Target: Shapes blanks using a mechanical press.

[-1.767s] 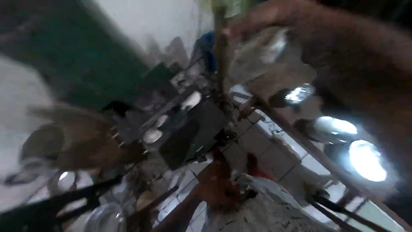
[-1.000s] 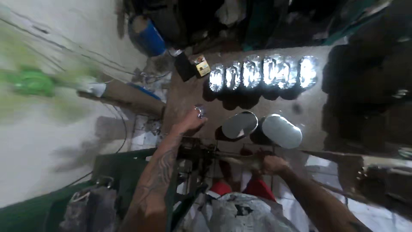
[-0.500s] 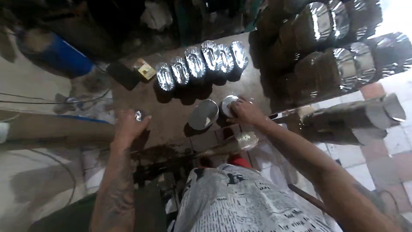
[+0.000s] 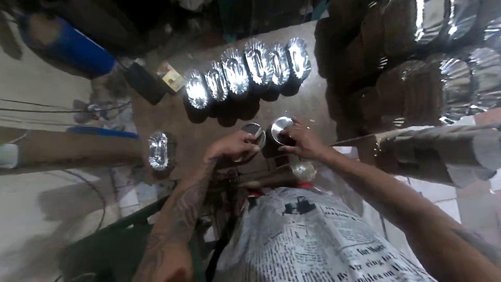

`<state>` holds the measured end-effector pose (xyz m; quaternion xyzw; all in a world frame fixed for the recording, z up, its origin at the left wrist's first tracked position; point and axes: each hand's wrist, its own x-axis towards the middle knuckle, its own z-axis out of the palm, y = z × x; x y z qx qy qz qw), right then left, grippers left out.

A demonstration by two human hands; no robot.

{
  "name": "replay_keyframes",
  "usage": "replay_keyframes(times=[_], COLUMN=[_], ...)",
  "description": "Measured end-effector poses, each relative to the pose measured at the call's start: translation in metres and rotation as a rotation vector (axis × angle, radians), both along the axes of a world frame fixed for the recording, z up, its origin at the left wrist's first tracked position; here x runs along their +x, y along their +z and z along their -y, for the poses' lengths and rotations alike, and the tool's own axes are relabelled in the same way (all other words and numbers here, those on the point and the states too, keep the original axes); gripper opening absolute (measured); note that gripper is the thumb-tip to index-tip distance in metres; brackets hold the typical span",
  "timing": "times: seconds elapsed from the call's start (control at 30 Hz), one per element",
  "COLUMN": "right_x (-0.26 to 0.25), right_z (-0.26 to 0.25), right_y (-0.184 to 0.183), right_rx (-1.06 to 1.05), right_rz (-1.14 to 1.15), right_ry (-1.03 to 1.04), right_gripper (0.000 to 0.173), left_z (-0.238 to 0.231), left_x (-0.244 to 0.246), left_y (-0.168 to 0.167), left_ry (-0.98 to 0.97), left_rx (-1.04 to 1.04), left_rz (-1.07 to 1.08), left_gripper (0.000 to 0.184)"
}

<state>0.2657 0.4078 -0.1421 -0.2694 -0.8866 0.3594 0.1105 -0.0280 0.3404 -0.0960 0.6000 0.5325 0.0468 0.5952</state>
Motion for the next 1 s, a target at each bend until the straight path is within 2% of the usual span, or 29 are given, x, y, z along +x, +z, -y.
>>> replay_keyframes(times=[0.1,0.13,0.17,0.2,0.27,0.33,0.37,0.43,0.47,0.5,0.57,0.63,0.7,0.73,0.8,0.9,1.0], right_x=[-0.008,-0.009,-0.008,-0.006,-0.009,-0.019,-0.024,-0.026,-0.018,-0.008,0.002,0.004,-0.009,-0.018,-0.039,-0.052,-0.050], right_z=[0.007,0.008,0.008,0.007,0.004,0.002,0.002,0.002,0.012,0.032,0.097,0.172,0.201,0.202,0.200,0.198,0.186], right_y=[0.069,0.074,0.067,0.056,0.077,0.114,0.117,0.098,0.091,0.090,0.090,0.087,0.089,0.090,0.094,0.098,0.098], right_rx=[-0.448,-0.446,-0.342,-0.151,0.148,0.181,0.148,0.035,-0.057,-0.195,-0.634,-0.978,-1.062,-1.064,-1.082,-1.075,-1.077], right_rz=[0.008,-0.018,-0.049,-0.083,-0.076,0.064,0.149,0.231,0.161,0.027,-0.329,-0.495,-0.612,-0.665,-0.708,-0.707,-0.587], right_ry=[-0.221,-0.256,-0.244,-0.219,-0.197,-0.173,-0.142,-0.140,-0.208,-0.324,-0.615,-0.761,-0.858,-0.906,-0.917,-0.753,-0.757], right_gripper=[0.020,0.014,0.013,0.014,0.015,0.017,0.022,0.038,0.045,0.050,0.045,0.041,0.026,0.024,0.033,0.039,0.039], left_z=[-0.002,-0.002,-0.002,-0.002,-0.002,0.001,0.004,0.004,0.006,0.010,0.028,0.068,0.110,0.128,0.150,0.165,0.177], left_x=[-0.003,-0.004,-0.003,-0.003,-0.003,-0.002,0.000,0.010,0.019,0.027,0.037,0.043,0.047,0.051,0.066,0.073,0.070], left_y=[-0.002,-0.002,-0.002,-0.001,0.001,0.002,0.003,0.008,0.013,0.019,0.036,0.056,0.081,0.084,0.075,0.062,0.055], left_ry=[0.025,0.027,0.022,0.014,0.024,0.069,0.092,0.117,0.118,0.101,0.090,0.238,0.490,0.604,0.734,0.850,1.080], left_rx=[-0.040,-0.033,-0.026,-0.019,-0.004,0.025,0.026,0.036,0.071,0.152,0.351,0.502,0.498,0.446,0.335,0.295,0.153], left_rz=[0.042,0.040,0.031,0.016,0.019,0.012,-0.002,-0.052,-0.115,-0.208,-0.346,-0.238,0.067,0.229,0.438,0.474,0.525], left_gripper=[0.019,0.020,0.020,0.022,0.023,0.020,0.018,0.051,0.062,0.062,0.046,0.040,0.050,0.054,0.055,0.055,0.042])
